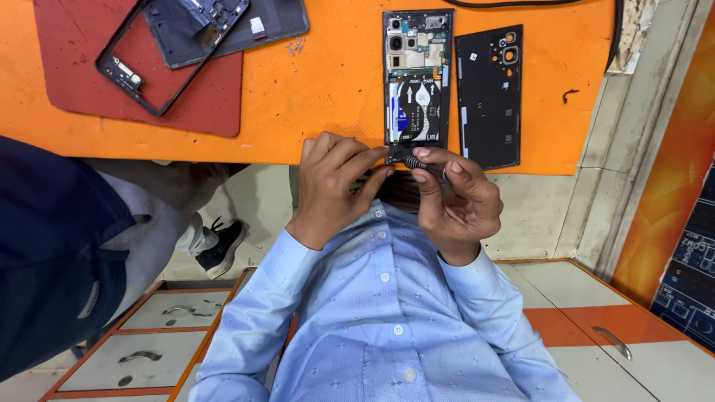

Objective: The person disassembles a mobile phone on a workstation using a screwdriver and by hand, removing internal components and small screws.

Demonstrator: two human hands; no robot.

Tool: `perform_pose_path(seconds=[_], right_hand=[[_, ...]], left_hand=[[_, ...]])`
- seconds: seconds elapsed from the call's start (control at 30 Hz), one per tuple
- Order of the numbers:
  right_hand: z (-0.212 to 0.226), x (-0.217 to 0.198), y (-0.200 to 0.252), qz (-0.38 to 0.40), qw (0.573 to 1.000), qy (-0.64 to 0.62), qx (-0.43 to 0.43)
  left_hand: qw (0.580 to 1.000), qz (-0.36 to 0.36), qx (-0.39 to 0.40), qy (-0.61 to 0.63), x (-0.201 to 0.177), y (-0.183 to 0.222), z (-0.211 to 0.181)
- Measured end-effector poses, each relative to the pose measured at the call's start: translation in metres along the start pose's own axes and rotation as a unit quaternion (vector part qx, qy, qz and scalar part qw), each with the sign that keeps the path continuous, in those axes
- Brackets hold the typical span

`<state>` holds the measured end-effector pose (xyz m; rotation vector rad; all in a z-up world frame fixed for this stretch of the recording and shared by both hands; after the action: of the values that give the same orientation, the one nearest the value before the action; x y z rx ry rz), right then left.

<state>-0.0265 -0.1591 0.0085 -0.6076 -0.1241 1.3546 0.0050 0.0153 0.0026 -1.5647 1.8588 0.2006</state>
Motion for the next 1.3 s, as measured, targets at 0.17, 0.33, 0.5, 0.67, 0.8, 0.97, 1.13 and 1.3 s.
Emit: perform_pose_path(seconds=[0.17, 0.33, 0.5, 0.67, 0.8, 0.97, 1.13, 1.3], right_hand=[[-0.003, 0.003, 0.001, 0.009, 1.0, 0.0, -0.001], [0.005, 0.005, -0.012, 0.02, 0.999, 0.034, -0.022], [0.031, 0.01, -0.032, 0.087, 0.976, 0.145, -0.137], [0.028, 0.01, -0.045, 0.093, 0.991, 0.084, -0.037], [0.029, 0.017, -0.051, 0.125, 0.99, -0.016, -0.061], [0.041, 0.02, -0.045, 0.13, 0.984, 0.102, -0.062], [0.026, 0.017, -0.05, 0.135, 0.991, -0.019, 0.007], [0.016, 0.013, -0.046, 0.133, 0.988, -0.043, 0.071]], left_hand=[[1.0, -0.009, -0.002, 0.009, 0.001, 0.002, 0.003], [1.0, -0.01, 0.003, 0.011, 0.001, 0.003, 0.004], [1.0, -0.013, 0.003, 0.014, 0.002, 0.003, 0.006], [1.0, -0.021, -0.003, 0.016, 0.004, 0.003, 0.004], [0.999, -0.052, -0.01, 0.002, 0.007, 0.004, 0.003], [0.999, -0.049, -0.002, 0.009, 0.007, 0.005, 0.003], [0.998, -0.063, -0.014, 0.011, 0.008, 0.003, 0.003], [0.998, -0.054, -0.012, 0.022, 0.006, 0.005, 0.004]])
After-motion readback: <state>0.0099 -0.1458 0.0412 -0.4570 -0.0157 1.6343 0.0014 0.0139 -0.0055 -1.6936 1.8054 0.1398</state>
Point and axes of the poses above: each hand's wrist, its own y-axis away from the middle knuckle, its own x-axis out of the palm, z = x × y, the point moved 4 cm from there along -y, towards the middle knuckle, and after that the axes turned 5 degrees about y, right-handed, at the moved point
